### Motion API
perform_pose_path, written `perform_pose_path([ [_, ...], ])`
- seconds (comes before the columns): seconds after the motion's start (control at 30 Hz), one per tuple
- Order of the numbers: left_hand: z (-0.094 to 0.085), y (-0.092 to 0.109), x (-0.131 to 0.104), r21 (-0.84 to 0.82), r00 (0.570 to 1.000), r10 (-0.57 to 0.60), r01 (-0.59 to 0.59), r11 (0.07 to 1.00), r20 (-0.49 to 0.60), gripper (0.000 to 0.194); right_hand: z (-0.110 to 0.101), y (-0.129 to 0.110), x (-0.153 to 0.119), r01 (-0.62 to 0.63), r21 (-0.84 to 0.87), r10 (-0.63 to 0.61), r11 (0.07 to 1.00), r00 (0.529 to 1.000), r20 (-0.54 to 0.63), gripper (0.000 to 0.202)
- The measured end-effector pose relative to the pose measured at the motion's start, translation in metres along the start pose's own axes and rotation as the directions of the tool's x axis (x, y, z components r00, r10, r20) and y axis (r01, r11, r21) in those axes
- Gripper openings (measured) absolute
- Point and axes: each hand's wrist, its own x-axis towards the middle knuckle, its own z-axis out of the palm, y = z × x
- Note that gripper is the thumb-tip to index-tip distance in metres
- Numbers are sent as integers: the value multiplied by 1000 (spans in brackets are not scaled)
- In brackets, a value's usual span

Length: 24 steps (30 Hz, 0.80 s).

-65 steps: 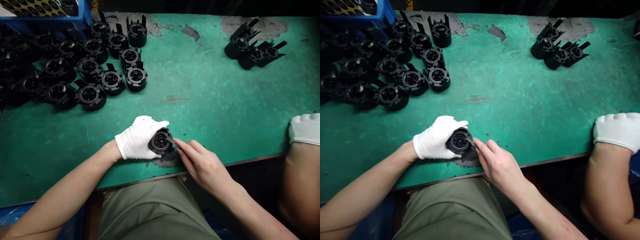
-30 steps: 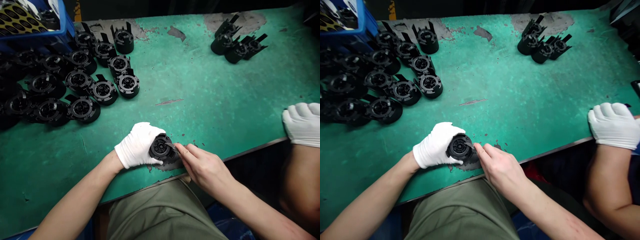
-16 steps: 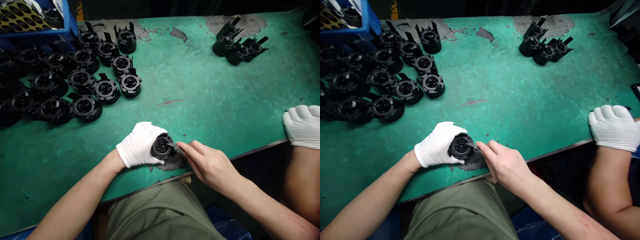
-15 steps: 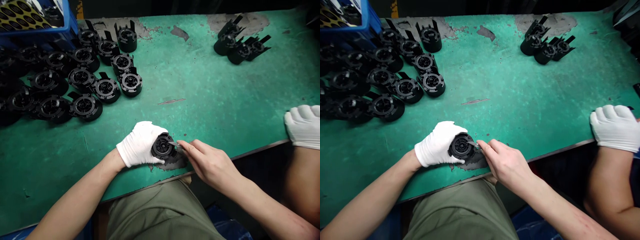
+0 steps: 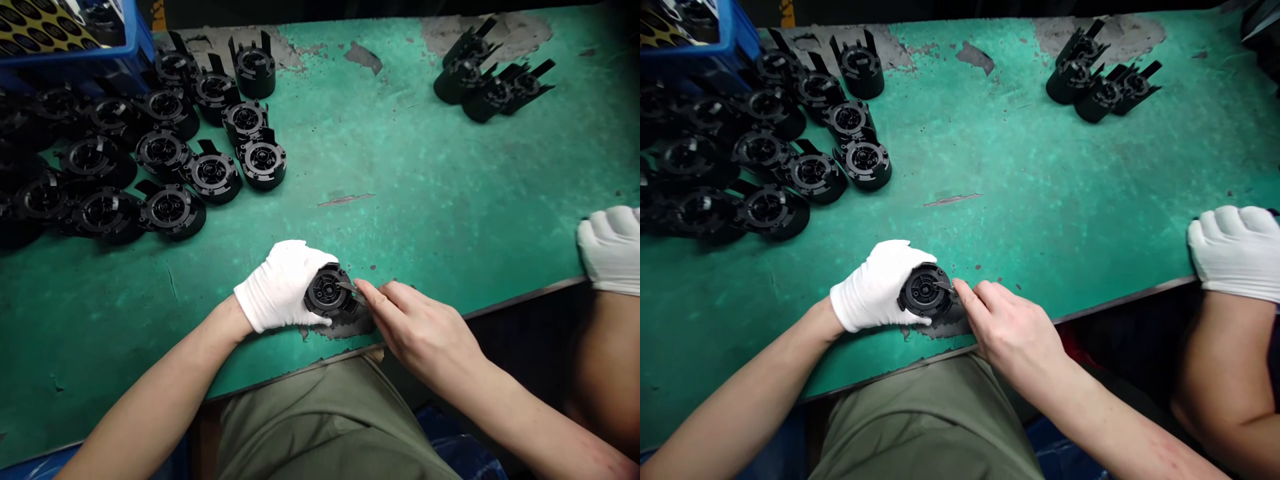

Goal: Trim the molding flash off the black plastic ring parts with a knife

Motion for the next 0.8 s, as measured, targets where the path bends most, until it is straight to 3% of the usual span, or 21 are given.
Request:
perform_pose_path([
  [0.3,4,-2,-2,2,999,24,-23,1000,-34,74,-6,3,4,37,2,-37,999,999,28,59],
  [0.5,6,-5,-4,-1,999,27,-27,1000,-31,82,-5,19,6,114,50,-116,992,993,31,45],
  [0.8,7,-8,-6,7,998,38,-38,999,-40,80,3,29,7,115,86,-113,990,993,-27,37],
])
